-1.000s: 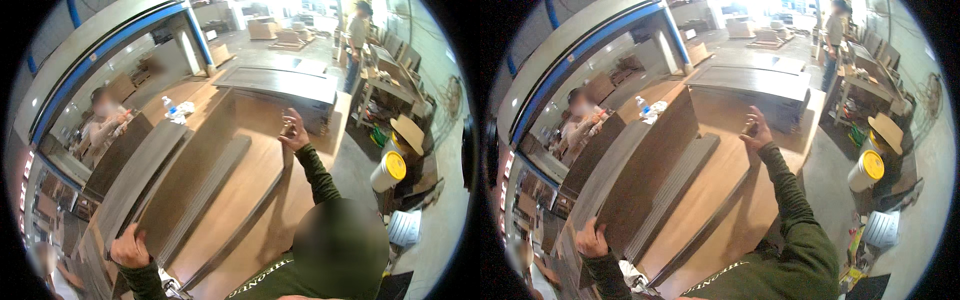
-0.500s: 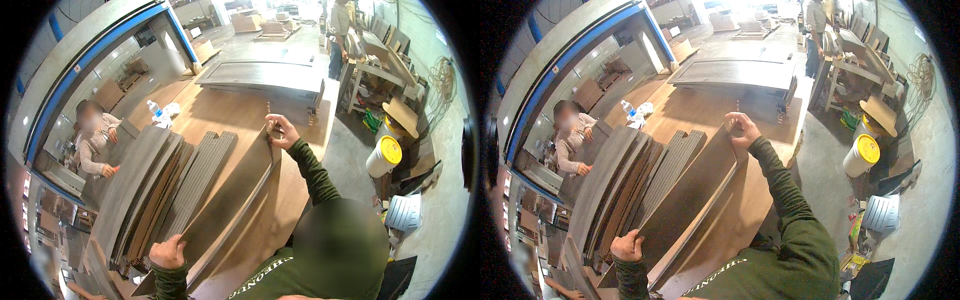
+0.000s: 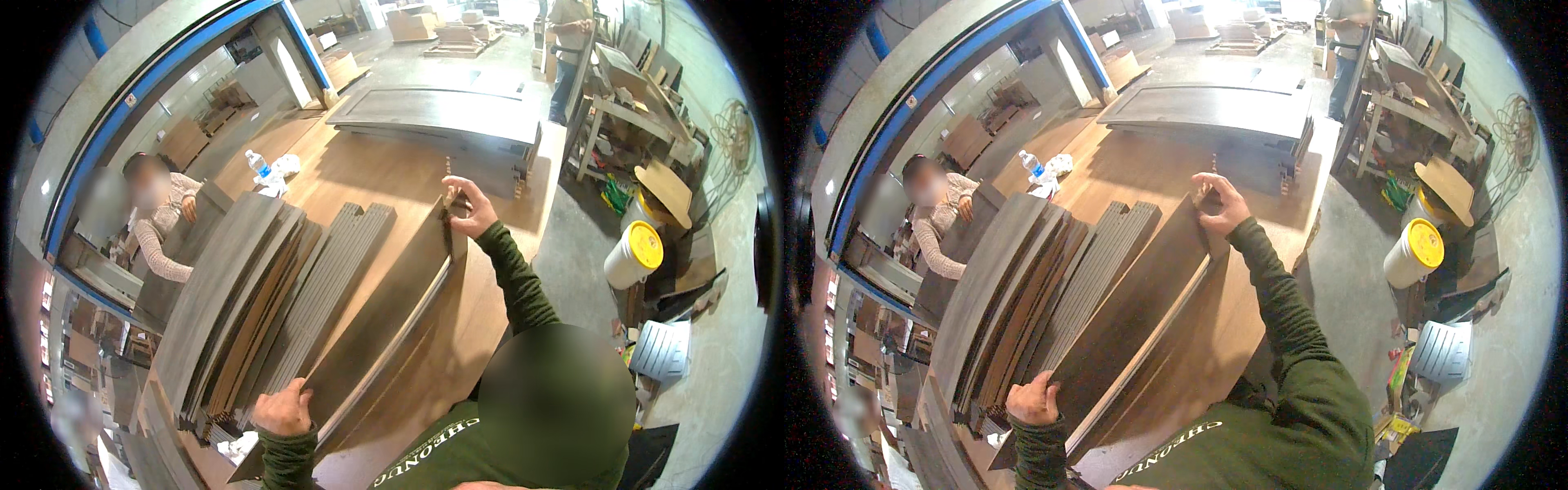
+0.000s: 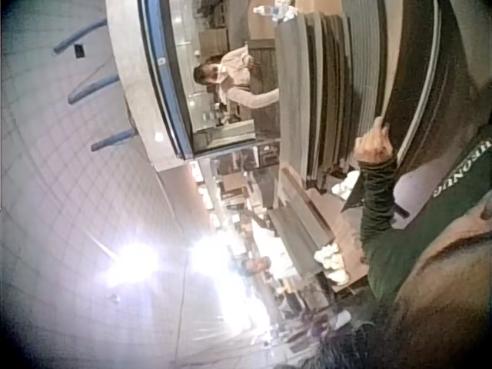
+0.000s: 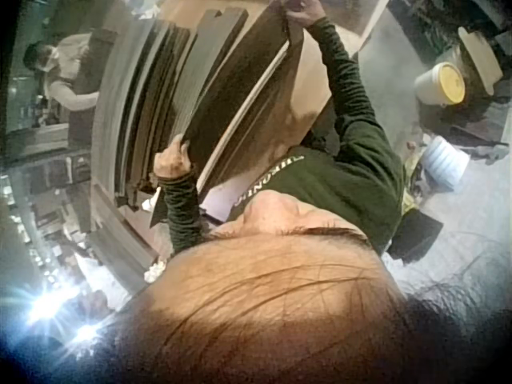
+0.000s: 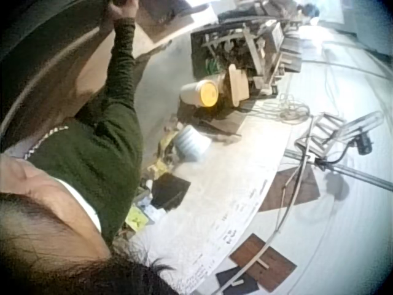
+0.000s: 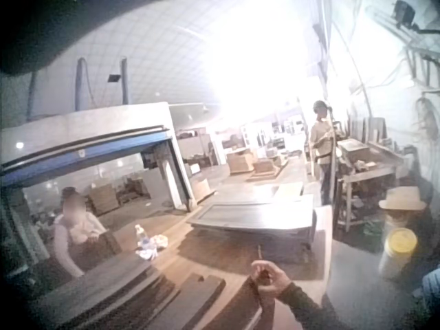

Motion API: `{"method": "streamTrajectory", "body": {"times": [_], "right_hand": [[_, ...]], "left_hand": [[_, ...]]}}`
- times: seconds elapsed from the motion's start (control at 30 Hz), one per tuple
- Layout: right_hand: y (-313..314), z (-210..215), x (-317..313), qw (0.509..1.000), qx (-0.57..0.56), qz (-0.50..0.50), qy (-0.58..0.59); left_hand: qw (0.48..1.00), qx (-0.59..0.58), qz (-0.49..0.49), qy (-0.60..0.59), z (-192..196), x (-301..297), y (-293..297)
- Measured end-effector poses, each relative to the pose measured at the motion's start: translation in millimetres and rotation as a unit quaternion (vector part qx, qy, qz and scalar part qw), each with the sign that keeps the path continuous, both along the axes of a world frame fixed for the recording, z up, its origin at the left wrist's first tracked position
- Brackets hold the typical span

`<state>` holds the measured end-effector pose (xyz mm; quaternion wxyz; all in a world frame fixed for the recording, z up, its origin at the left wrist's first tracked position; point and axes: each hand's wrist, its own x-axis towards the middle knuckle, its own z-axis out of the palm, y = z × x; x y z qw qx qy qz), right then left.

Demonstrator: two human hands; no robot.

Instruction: The person assembles cabinet door frames by hammering wooden stiles and rails together, handling the pieces by hand and with a hammer.

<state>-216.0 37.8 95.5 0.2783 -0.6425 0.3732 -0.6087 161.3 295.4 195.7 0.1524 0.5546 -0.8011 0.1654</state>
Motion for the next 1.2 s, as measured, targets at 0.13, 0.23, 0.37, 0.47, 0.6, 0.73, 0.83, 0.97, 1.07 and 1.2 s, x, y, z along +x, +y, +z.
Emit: {"method": "streamTrajectory", "body": {"times": [0.13,0.23,0.37,0.47,0.6,0.73,0.83,0.97,1.07,1.2], "right_hand": [[-1.7,-1.8,1.2,1.0,0.0,-0.007,0.01],[-0.9,-2.0,1.9,1.0,0.007,0.004,0.0],[-0.6,-1.8,-1.0,1.0,-0.007,-0.002,0.0],[-2.9,-0.8,-1.6,0.999,0.019,-0.001,-0.032],[-21.6,-6.2,10.4,0.993,0.0,-0.081,-0.083],[-23.6,-12.9,10.1,0.985,0.021,-0.097,-0.142],[-15.6,-9.8,10.6,0.986,0.012,-0.131,-0.106],[-11.1,-9.1,20.6,0.981,-0.038,-0.176,-0.073],[-25.5,-10.3,27.5,0.969,-0.092,-0.23,-0.016],[-36.2,-6.4,34.8,0.959,-0.084,-0.268,0.033]], "left_hand": [[1.0,0.012,-0.002,0.009,-3.5,0.3,2.0],[1.0,0.015,-0.009,-0.004,8.7,-1.7,-1.4],[1.0,0.007,-0.021,-0.004,28.9,-9.0,-7.5],[1.0,0.015,-0.023,-0.013,34.0,-9.6,-11.2],[0.999,0.009,-0.043,-0.015,16.8,-7.2,-13.8],[0.999,0.02,-0.041,-0.015,-4.9,-8.0,-12.2],[0.999,0.031,-0.038,0.003,-21.1,-14.5,-13.2],[0.999,0.01,-0.015,-0.026,-33.4,-14.6,-9.2],[0.999,0.025,0.02,-0.025,-34.5,-20.6,-2.6],[0.997,-0.043,0.055,-0.02,-17.6,-16.3,5.8]]}}
